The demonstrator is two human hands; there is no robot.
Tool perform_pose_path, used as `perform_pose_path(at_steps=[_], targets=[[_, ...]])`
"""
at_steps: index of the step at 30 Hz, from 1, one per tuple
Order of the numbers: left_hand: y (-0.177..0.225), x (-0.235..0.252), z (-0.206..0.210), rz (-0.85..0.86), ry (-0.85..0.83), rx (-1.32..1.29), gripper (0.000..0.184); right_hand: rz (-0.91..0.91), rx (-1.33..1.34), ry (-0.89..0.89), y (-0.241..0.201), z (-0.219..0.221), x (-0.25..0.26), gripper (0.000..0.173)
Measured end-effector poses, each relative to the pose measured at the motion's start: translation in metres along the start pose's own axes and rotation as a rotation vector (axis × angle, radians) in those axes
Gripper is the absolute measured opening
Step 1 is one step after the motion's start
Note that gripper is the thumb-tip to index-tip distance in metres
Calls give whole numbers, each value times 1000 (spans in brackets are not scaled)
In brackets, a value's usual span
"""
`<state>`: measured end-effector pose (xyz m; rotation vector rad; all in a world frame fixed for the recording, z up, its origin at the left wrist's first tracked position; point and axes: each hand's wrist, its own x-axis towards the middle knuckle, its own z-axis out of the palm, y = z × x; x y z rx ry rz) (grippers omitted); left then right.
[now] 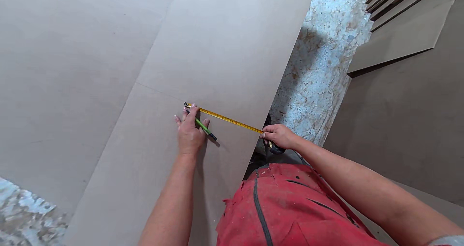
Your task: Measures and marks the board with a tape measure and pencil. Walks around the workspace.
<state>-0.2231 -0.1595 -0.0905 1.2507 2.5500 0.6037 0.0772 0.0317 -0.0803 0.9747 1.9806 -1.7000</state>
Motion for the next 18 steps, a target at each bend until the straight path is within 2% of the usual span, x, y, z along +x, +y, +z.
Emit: perform_pose_path(at_steps=[2,4,6,9,12,15,18], targets=[[1,-1,-3,-35,12,-34,58,7,4,-2,0,0,0,27],[0,-2,-10,-129,92,-129,51,10,4,-4,1,1,1,27],[-3,4,-24,-219,190,-316,45,11,10,-7,1,0,3,27],[-7,17,-40,-326,320,-607,50,12,21,-2,2,0,0,27],[-15,36,-53,-535,289,-689,47,0,17,16,-2,2,-2,28],[-22,52,-53,-600,239,-808,33,15,29,5,2,2,2,27],[-19,63,-49,-636,214,-819,20,31,42,-6,5,1,4,27]])
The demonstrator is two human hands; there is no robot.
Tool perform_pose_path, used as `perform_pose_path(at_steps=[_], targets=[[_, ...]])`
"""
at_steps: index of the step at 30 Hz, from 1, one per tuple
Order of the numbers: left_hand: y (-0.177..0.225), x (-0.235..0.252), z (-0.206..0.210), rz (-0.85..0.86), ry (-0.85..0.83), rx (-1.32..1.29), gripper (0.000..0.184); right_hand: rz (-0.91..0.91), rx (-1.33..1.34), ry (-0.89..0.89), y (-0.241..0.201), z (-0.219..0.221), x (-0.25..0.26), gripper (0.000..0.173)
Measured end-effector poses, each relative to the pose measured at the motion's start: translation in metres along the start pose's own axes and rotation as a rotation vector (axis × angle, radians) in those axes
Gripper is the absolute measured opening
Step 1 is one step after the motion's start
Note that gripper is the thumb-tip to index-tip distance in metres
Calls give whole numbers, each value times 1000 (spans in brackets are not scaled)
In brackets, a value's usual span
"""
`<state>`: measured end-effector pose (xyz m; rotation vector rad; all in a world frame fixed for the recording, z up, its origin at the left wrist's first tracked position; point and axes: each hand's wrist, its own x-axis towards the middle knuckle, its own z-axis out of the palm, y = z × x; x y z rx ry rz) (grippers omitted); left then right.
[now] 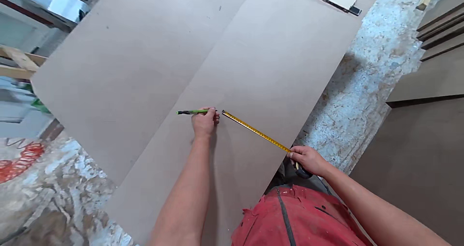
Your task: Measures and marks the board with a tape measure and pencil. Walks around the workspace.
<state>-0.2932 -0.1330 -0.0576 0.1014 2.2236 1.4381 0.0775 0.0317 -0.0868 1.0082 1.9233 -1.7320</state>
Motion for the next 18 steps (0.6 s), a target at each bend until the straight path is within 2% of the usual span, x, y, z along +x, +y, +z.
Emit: perform_pose_path(at_steps=[10,14,18], targets=[[9,2,18,9,-29,485,15,46,64,-11,-5,1,-2,26],[17,12,27,9,-46,563,14,76,75,-47,-9,-7,-1,27],[36,26,50,-16,-69,574,15,95,88,-60,-14,-36,9,27]])
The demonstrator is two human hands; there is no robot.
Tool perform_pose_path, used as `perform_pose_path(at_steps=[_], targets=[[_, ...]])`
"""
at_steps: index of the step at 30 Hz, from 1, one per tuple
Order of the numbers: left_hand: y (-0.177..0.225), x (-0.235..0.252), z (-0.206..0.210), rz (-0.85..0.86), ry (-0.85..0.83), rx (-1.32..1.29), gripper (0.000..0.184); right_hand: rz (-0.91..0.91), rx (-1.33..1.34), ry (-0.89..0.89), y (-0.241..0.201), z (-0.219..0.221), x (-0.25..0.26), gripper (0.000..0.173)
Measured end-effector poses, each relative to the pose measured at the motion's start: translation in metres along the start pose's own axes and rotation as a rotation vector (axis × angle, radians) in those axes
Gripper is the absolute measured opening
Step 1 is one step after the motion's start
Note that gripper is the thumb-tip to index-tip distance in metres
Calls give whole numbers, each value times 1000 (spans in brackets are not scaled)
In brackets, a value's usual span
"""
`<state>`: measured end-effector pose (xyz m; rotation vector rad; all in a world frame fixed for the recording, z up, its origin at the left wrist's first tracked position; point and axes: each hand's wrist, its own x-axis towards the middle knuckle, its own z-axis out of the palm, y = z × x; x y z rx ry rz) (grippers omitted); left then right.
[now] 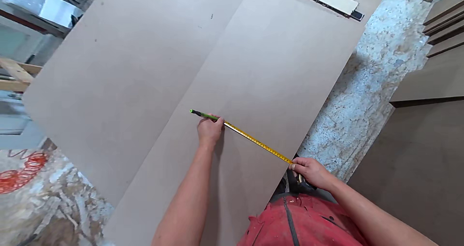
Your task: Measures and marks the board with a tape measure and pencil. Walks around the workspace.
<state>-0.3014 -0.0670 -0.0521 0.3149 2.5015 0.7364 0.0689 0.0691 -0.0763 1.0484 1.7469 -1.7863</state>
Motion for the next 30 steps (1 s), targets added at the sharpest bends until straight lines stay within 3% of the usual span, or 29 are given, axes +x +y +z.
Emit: perform_pose_path(at_steps=[11,16,19,23,30], targets=[[149,86,66,43,-59,22,19,4,14,69,-35,-168,45,26],[177,105,77,21,-90,49,16,8,42,84,-38,-190,52,26],[161,98,70,21,-89,29,14,12,40,82,-33,-172,49,25],[109,76,51,22,-87,-15,16,7,37,50,-21,-120,35,26],[-26,-5,-12,-2,-54,-20,16,-8,-16,14,12,29,-5,28]])
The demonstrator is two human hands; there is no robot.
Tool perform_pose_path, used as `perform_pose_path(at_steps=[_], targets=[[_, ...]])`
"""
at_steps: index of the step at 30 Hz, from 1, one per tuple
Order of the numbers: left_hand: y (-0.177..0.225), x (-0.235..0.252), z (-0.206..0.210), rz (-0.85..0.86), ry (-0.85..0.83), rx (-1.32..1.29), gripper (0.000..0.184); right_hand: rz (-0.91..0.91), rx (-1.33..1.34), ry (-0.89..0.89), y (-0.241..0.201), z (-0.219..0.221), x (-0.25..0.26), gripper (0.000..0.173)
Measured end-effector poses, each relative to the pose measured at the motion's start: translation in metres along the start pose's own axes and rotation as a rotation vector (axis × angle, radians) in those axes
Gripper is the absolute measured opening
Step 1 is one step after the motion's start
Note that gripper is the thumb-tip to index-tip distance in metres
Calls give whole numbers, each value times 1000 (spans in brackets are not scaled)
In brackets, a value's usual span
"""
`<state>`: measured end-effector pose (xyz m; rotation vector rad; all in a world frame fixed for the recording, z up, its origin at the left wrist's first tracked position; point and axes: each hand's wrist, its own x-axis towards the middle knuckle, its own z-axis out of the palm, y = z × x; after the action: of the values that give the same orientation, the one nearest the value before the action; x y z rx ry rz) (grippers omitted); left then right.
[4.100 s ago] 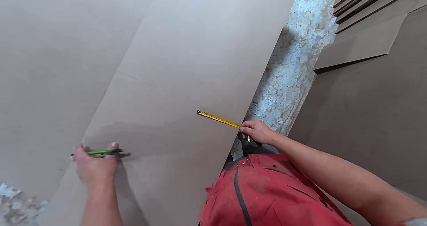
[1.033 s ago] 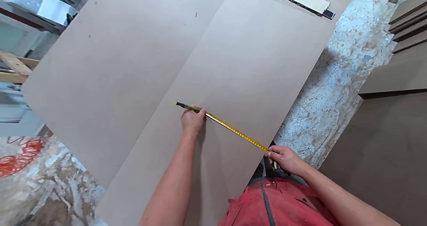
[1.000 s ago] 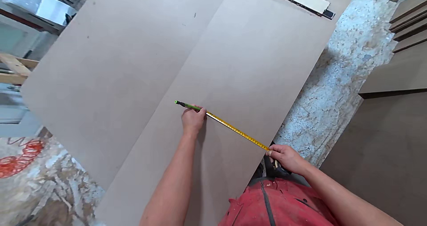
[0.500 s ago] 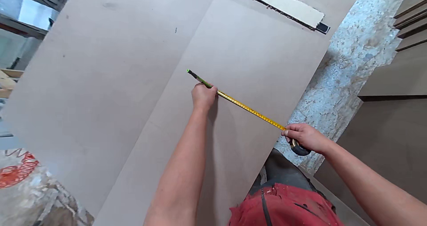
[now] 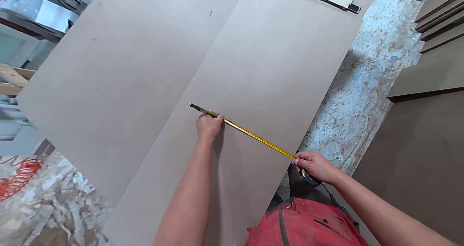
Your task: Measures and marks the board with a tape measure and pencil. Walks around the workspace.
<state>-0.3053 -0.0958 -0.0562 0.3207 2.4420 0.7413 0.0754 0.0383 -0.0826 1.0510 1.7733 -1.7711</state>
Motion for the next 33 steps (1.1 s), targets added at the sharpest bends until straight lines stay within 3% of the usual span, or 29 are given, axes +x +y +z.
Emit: perform_pose_path(at_steps=[8,14,20,23,29,33], targets=[[-174,-102,-78,-84,32,-3,18,-3,-72,-68,24,181,-55,30],[-234,-144,-105,-145,50,-74,19,-20,-152,-87,31,237,-71,31],[-246,-184,-90,-75,257,-387,31,-25,-236,-92,30,229,-75,33],[-260,-219,-70,179,366,-194,36,-42,-327,-74,27,214,-81,33],[-269,-259,-15,533,345,222,46,-61,-542,-100,13,159,-92,36],[-255,-255,8,570,336,289,44,-102,-709,-112,-11,106,-81,37]])
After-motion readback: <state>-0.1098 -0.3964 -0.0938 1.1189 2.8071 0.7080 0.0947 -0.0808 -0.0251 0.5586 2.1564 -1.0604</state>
